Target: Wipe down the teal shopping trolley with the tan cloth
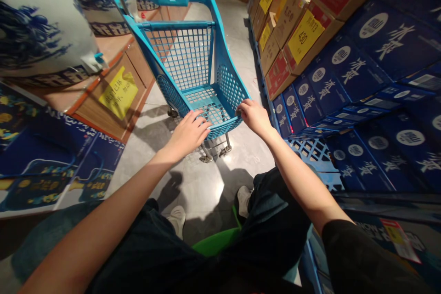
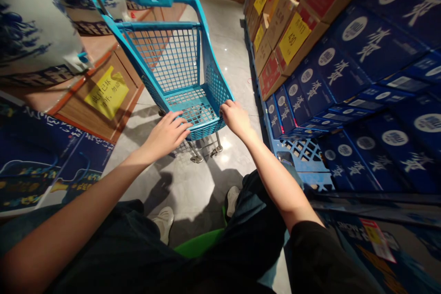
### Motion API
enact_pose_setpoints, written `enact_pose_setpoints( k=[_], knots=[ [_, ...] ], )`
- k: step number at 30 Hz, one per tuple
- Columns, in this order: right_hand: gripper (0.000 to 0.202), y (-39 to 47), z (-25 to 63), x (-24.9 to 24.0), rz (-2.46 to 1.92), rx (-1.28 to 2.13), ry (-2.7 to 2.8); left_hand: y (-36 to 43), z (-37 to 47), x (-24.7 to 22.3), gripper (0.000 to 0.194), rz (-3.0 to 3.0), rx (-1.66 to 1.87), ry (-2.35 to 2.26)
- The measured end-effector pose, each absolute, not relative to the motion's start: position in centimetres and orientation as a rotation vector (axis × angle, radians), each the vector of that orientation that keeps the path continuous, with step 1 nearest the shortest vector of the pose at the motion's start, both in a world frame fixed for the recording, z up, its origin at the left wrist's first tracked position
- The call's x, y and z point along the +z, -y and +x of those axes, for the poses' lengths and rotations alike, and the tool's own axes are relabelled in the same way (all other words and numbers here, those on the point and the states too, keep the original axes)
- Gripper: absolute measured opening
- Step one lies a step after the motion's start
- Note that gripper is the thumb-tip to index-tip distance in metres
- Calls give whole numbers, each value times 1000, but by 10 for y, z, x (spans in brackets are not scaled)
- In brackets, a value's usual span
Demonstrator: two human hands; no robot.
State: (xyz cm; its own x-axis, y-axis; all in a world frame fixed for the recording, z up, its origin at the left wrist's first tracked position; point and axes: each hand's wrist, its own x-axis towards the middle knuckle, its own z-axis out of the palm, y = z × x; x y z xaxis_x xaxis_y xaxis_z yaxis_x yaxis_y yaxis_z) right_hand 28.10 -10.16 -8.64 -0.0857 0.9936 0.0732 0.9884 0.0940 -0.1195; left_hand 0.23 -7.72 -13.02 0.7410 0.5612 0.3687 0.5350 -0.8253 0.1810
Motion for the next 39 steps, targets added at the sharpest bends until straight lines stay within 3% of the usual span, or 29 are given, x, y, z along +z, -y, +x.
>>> enact_pose_setpoints(
  k=[3, 10, 18, 27, 35, 39],
  knots=[
    [34, 105, 279, -87, -2037, 50, 2208, 78, 3, -130, 38, 2893, 630, -916],
    [35, 120, 255, -94, -1544, 140, 2510, 79, 3, -128, 37, 2881, 627, -918],
    [32, 102, 286, -91, -1976, 18, 2199, 77, 3, -130, 36, 2882, 639, -914],
    [33, 124, 250, -91, -1589, 97, 2523, 79, 4, -130, 41, 2920, 632, -922],
    [31, 104, 282, -88, -2010, 17, 2226, 77, 3, -131, 39, 2909, 633, -907],
    [28, 116, 264, -90, -1890, -9, 2387, 77, 4, -131, 40, 2943, 626, -911]
  ],
)
